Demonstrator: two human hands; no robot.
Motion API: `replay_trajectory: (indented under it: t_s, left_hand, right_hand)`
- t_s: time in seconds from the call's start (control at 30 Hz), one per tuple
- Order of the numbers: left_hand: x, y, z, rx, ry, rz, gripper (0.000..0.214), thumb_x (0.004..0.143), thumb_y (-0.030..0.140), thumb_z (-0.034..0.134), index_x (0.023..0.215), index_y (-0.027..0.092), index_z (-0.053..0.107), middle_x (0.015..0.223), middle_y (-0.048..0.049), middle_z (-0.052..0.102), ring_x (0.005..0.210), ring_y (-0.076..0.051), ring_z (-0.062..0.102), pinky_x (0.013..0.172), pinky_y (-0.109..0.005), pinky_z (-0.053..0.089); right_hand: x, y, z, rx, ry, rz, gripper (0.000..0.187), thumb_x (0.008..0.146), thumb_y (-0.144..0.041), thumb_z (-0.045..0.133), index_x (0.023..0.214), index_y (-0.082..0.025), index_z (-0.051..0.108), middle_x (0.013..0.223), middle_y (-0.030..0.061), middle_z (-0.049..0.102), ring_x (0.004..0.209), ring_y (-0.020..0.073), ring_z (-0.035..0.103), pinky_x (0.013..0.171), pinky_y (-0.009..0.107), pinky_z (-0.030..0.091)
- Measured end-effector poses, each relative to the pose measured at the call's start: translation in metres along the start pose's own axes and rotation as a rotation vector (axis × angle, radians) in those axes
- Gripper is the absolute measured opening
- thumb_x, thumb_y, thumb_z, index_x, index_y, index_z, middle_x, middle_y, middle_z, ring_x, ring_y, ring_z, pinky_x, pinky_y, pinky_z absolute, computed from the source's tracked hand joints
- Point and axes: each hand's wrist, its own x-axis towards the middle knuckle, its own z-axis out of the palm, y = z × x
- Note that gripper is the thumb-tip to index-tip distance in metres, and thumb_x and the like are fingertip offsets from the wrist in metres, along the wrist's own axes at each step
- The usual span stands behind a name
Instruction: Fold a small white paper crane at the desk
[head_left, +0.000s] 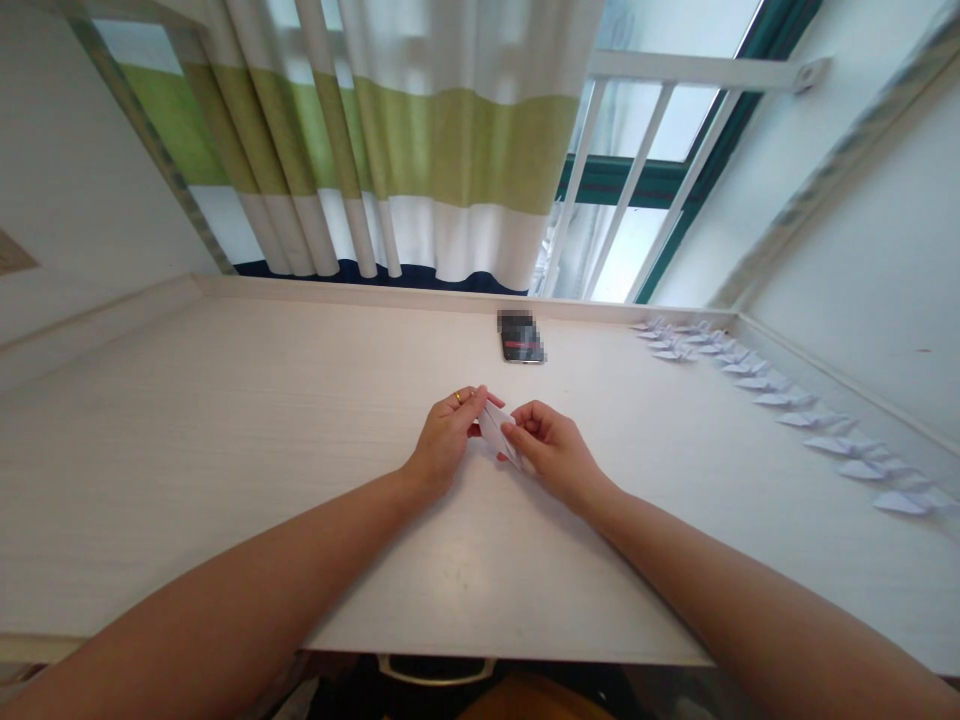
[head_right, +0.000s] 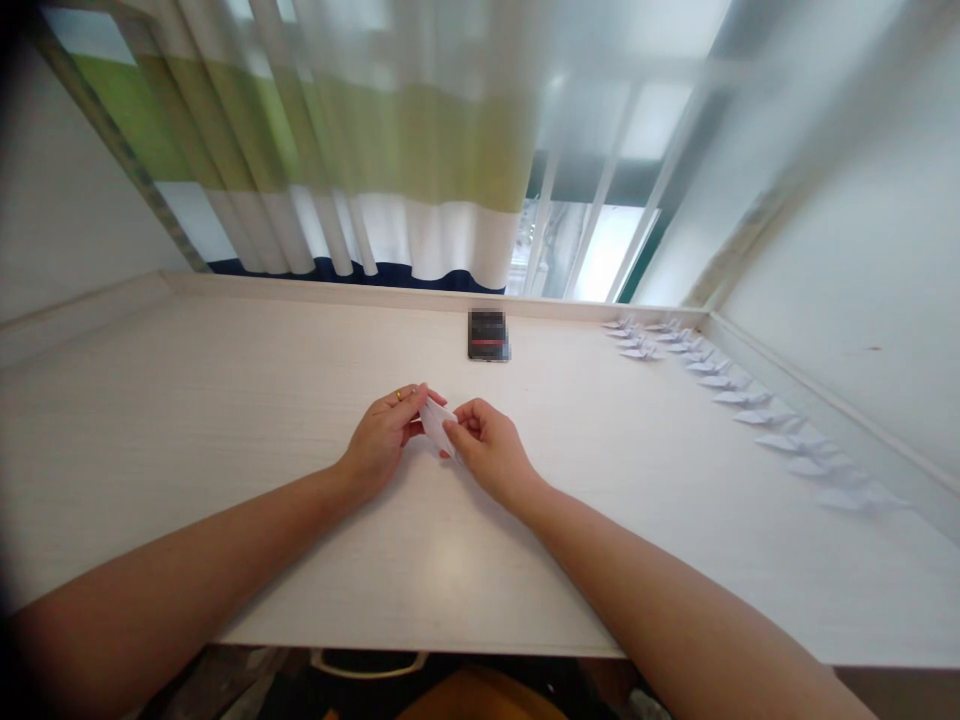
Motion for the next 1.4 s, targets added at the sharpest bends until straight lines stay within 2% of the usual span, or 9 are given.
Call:
replay_trajectory:
  t_s: [0.4,0.87,1.1,1.27,1.33,1.4]
  left_hand:
    - [0.001,-0.002,0.0,0.044,-0.057,0.0,0.028,0.073,0.042,0.053,0.071,0.015,0.057,0.059,0.0006,0.053,0.053,-0.011,0.05,0.052,-0.026,0.046]
    - [0.001,-0.003,0.0,-0.008,-0.006,0.039,0.027,0.076,0.04,0.05,0.069,0.015,0.057,0.062,0.0004,0.052,0.057,-0.009,0.048,0.055,-0.021,0.043]
    - [0.001,-0.002,0.0,-0.023,0.037,0.02,0.034,0.076,0.046,0.046,0.073,0.015,0.059,0.068,-0.0023,0.056,0.062,-0.011,0.051,0.057,-0.023,0.043]
    - [0.004,0.001,-0.002,-0.063,0.089,0.038,0.043,0.076,0.054,0.041,0.083,0.016,0.059,0.074,-0.0048,0.058,0.067,-0.013,0.054,0.058,-0.025,0.045]
    - [0.005,0.002,-0.003,-0.053,0.084,0.04,0.043,0.073,0.055,0.045,0.086,0.016,0.058,0.074,-0.0041,0.058,0.065,-0.013,0.054,0.058,-0.025,0.045]
    - [0.004,0.002,-0.003,-0.002,0.033,0.026,0.038,0.066,0.047,0.06,0.087,0.016,0.058,0.07,-0.0013,0.058,0.061,-0.011,0.054,0.058,-0.024,0.044]
  right_hand:
    - [0.001,0.001,-0.001,-0.023,-0.002,0.0,0.013,0.072,-0.029,0.054,0.069,-0.019,0.045,0.056,-0.0019,0.057,0.048,0.01,0.05,0.045,0.021,0.032]
    - [-0.001,-0.003,0.0,0.066,-0.036,0.027,0.015,0.07,-0.029,0.056,0.07,-0.019,0.046,0.058,-0.0017,0.059,0.051,0.0096,0.052,0.047,0.021,0.033]
    - [-0.002,-0.006,-0.001,0.104,-0.048,0.045,0.014,0.069,-0.028,0.057,0.069,-0.019,0.047,0.057,-0.0024,0.058,0.054,0.0112,0.055,0.051,0.023,0.037]
    - [-0.003,-0.009,-0.002,0.082,-0.018,0.047,0.013,0.069,-0.028,0.057,0.068,-0.019,0.047,0.055,-0.0032,0.058,0.052,0.0113,0.055,0.05,0.023,0.039]
    - [-0.003,-0.01,-0.003,0.096,-0.007,0.053,0.013,0.068,-0.028,0.058,0.068,-0.019,0.048,0.054,-0.0035,0.057,0.051,0.0111,0.055,0.049,0.023,0.04]
    - [-0.003,-0.011,-0.004,0.125,-0.003,0.061,0.015,0.067,-0.029,0.06,0.067,-0.019,0.048,0.054,-0.0036,0.057,0.051,0.011,0.055,0.05,0.024,0.041]
